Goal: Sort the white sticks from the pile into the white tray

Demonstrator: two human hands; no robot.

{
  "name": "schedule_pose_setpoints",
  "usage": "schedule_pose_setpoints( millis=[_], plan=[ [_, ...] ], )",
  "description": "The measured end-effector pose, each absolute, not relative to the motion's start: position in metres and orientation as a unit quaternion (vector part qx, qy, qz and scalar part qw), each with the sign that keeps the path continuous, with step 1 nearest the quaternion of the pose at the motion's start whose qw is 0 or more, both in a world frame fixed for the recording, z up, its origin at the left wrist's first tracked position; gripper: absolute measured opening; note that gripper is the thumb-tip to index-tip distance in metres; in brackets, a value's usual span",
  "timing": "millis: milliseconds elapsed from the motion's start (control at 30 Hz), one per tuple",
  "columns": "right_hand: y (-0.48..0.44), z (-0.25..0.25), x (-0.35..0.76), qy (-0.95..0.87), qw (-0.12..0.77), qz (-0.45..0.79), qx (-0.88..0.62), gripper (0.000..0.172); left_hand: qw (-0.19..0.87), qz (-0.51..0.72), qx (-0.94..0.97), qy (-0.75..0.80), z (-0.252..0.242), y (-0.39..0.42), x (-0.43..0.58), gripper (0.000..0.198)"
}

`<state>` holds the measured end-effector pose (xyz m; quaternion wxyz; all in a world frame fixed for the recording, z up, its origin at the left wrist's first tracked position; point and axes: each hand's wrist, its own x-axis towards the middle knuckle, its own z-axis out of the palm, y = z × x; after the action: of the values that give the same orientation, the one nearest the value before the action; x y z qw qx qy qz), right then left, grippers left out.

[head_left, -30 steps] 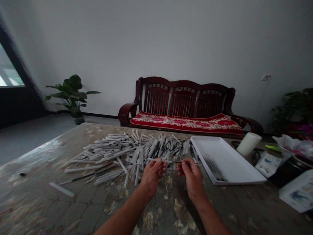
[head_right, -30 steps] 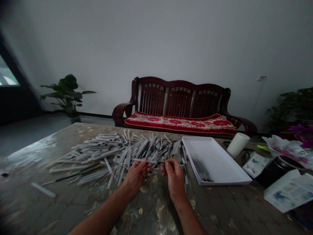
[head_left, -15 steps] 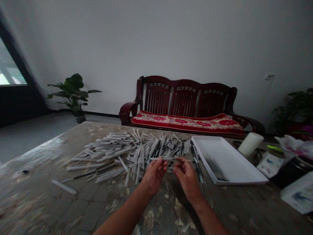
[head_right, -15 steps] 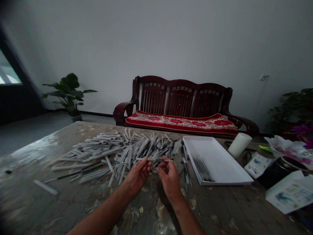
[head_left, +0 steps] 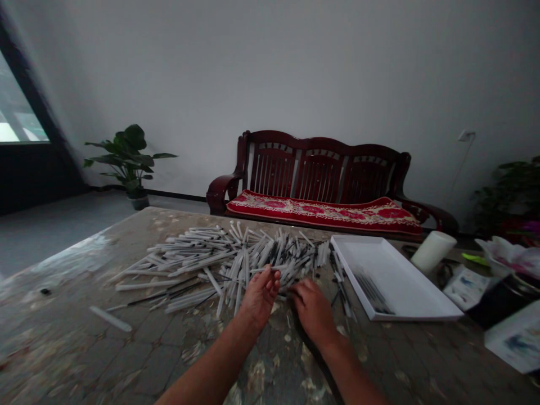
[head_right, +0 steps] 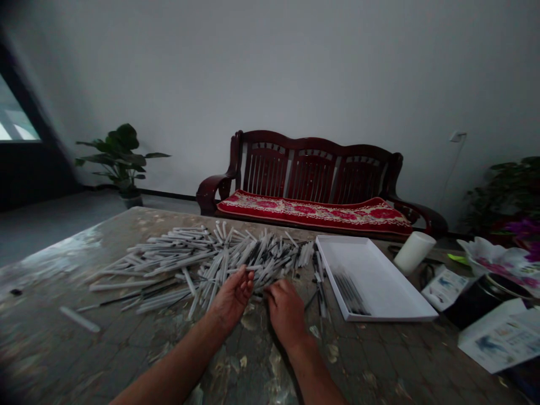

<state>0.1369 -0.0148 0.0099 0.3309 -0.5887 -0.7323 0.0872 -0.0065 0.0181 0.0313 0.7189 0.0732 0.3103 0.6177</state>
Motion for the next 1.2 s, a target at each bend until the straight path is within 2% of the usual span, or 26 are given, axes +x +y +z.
schedule_pose_setpoints(
  millis=[133, 333, 600, 833, 1033, 1100, 1200],
  plan=[
    [-0.011, 0.013, 0.124, -0.776, 0.277, 0.031, -0.566, 0.027, 0.691, 0.628, 0.119, 0.339, 0.027, 0.017, -0.004, 0.013],
    [-0.009, 0.008, 0.126, -0.783, 0.227, -0.009, -0.580, 0.020, 0.669, 0.607, 0.170, 0.394, 0.016, 0.017, 0.000, 0.011],
    [-0.007, 0.005, 0.123, -0.760, 0.209, -0.037, -0.614, 0.012, 0.668, 0.592, 0.193, 0.407, 0.012, 0.019, 0.002, 0.011],
    [-0.011, 0.007, 0.121, -0.774, 0.188, -0.083, -0.599, 0.014, 0.667, 0.594, 0.194, 0.406, 0.009, 0.020, 0.002, 0.016],
    [-0.010, 0.006, 0.125, -0.775, 0.240, -0.042, -0.583, 0.017, 0.667, 0.601, 0.198, 0.393, 0.010, 0.018, 0.001, 0.018],
    [-0.008, 0.004, 0.128, -0.748, 0.290, -0.001, -0.597, 0.020, 0.667, 0.599, 0.194, 0.399, 0.012, 0.018, 0.001, 0.018],
    [-0.004, 0.001, 0.135, -0.672, 0.409, 0.100, -0.610, 0.019, 0.666, 0.595, 0.190, 0.408, 0.014, 0.017, 0.001, 0.017]
  ],
)
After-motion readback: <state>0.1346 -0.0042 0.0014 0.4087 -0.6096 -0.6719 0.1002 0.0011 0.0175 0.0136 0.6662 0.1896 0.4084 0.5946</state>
